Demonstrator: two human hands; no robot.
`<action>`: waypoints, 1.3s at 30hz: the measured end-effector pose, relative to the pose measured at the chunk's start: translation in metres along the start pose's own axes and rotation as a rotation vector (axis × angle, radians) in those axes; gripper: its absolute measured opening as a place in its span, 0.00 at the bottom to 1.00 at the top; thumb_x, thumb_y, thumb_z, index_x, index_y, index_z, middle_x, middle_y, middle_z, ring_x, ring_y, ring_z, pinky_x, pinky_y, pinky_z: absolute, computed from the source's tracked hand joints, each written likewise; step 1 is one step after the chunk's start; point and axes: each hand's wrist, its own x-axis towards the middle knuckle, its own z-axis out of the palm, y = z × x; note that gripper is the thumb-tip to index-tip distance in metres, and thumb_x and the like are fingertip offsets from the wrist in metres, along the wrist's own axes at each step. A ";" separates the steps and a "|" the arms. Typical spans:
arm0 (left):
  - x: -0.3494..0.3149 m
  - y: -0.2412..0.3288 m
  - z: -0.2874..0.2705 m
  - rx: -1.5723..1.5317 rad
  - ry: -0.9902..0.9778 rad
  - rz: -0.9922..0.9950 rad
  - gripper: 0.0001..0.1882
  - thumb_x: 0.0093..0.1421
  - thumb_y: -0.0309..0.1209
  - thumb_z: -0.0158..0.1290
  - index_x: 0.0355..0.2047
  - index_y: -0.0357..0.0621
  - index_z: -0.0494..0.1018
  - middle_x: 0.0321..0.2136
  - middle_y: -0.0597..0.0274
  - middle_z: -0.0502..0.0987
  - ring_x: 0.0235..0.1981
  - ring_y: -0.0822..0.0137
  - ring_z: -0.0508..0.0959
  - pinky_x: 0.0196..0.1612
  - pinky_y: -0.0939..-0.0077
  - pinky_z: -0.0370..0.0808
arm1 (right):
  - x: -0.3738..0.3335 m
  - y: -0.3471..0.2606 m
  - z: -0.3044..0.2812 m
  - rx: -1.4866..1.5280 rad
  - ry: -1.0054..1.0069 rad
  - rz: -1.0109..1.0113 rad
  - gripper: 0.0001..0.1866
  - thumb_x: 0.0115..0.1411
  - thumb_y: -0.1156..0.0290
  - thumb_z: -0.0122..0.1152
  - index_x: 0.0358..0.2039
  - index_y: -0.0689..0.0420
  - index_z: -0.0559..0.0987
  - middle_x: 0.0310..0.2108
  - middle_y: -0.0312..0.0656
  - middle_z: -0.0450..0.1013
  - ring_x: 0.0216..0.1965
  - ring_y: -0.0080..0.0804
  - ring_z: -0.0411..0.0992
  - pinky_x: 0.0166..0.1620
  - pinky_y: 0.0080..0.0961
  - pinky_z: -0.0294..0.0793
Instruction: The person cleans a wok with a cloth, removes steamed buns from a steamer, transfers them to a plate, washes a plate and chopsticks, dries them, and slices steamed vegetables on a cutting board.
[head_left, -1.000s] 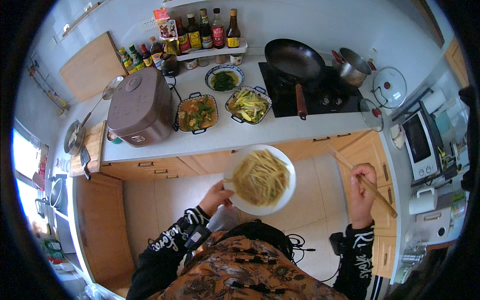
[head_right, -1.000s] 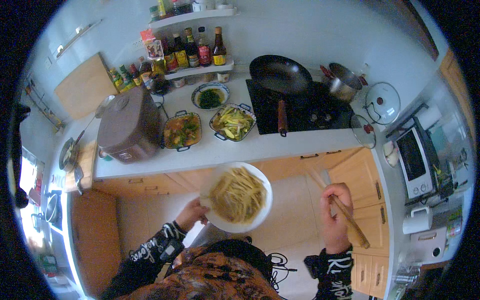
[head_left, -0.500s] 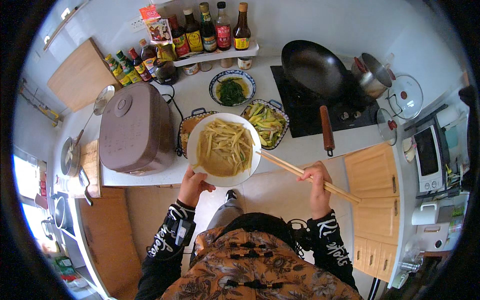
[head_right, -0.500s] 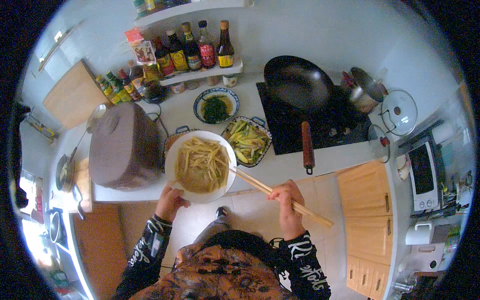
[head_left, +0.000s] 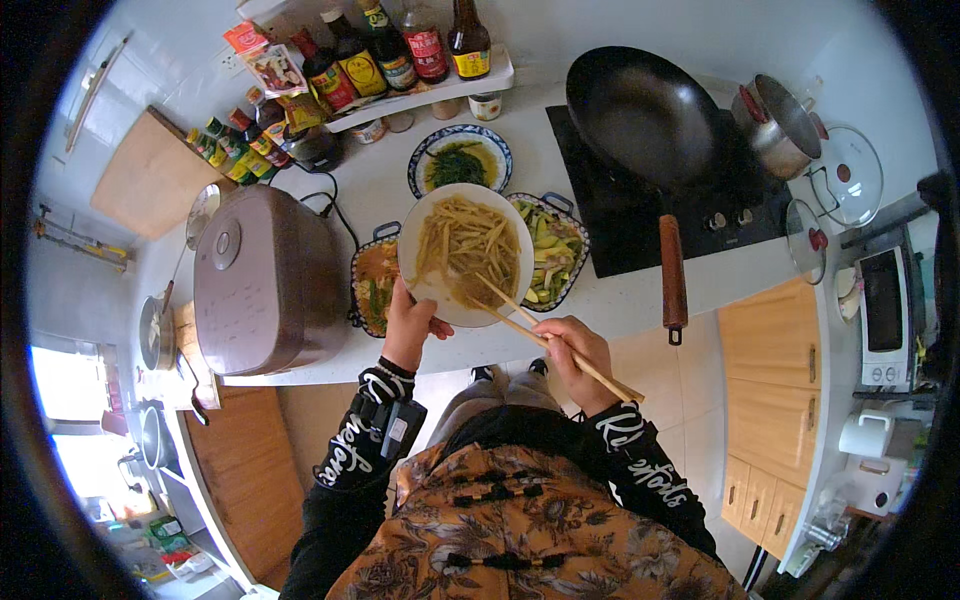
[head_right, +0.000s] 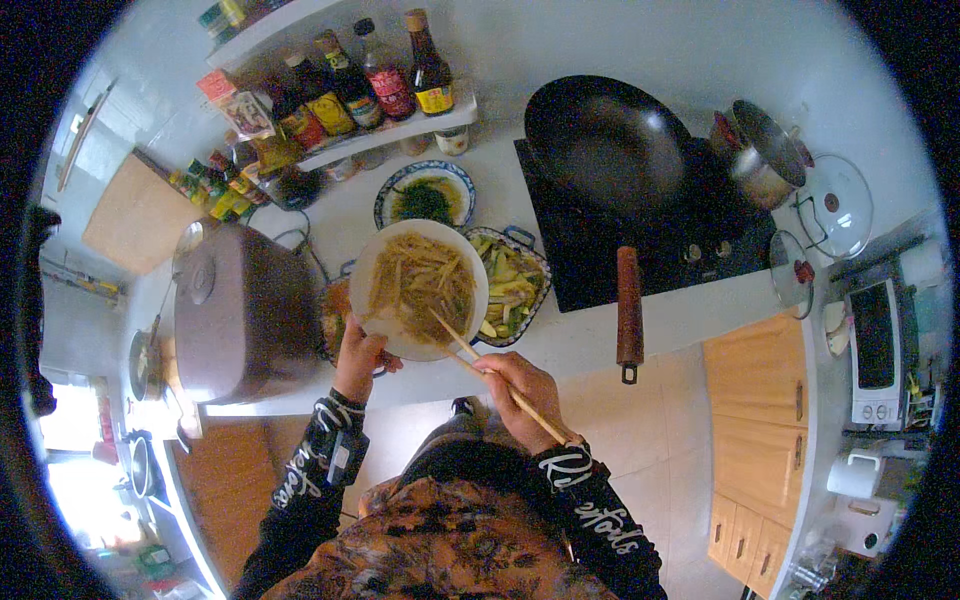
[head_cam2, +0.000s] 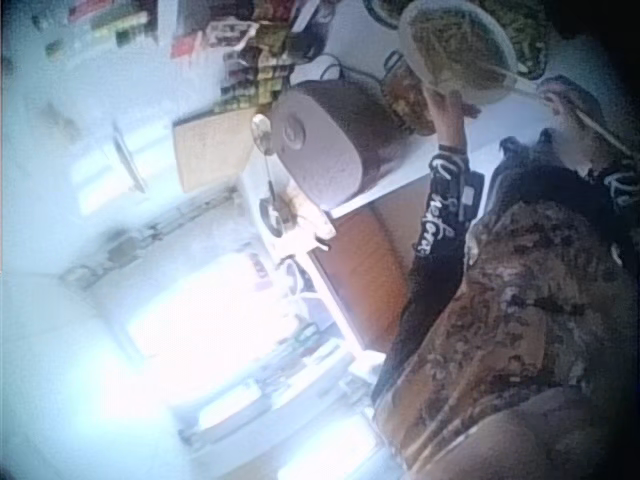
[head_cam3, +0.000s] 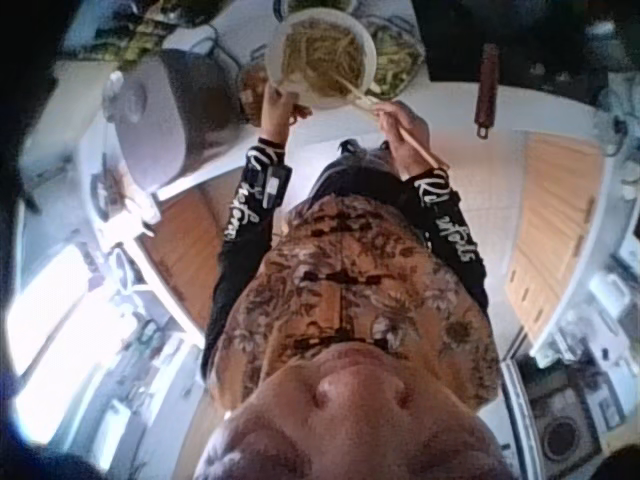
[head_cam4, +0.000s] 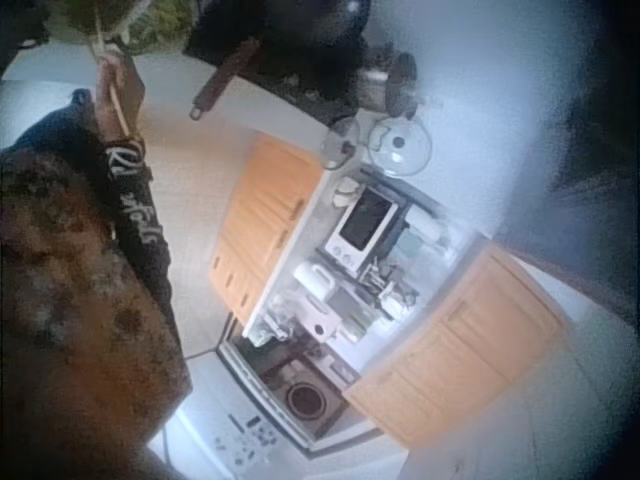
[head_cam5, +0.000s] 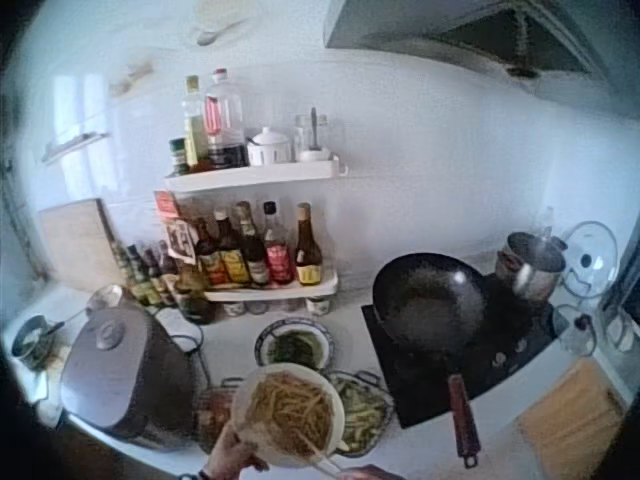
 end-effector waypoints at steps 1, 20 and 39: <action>0.003 -0.001 0.003 -0.001 0.003 0.007 0.23 0.53 0.19 0.38 0.51 0.40 0.55 0.35 0.51 0.72 0.13 0.65 0.73 0.14 0.78 0.71 | 0.002 0.004 -0.002 0.023 0.017 0.012 0.07 0.60 0.70 0.50 0.35 0.56 0.75 0.30 0.44 0.74 0.29 0.41 0.74 0.32 0.30 0.73; 0.027 -0.006 0.013 0.101 0.051 0.044 0.17 0.53 0.19 0.38 0.45 0.40 0.56 0.29 0.52 0.72 0.11 0.67 0.72 0.12 0.80 0.69 | 0.012 0.042 -0.024 -0.151 0.208 0.006 0.07 0.59 0.70 0.51 0.35 0.58 0.75 0.29 0.45 0.73 0.30 0.40 0.73 0.33 0.29 0.72; 0.043 -0.001 0.018 0.240 0.093 0.170 0.17 0.51 0.17 0.38 0.43 0.39 0.59 0.28 0.55 0.72 0.10 0.71 0.69 0.10 0.81 0.68 | 0.050 0.048 -0.003 -0.100 0.190 -0.094 0.07 0.59 0.73 0.51 0.36 0.59 0.74 0.33 0.43 0.72 0.31 0.35 0.73 0.33 0.24 0.71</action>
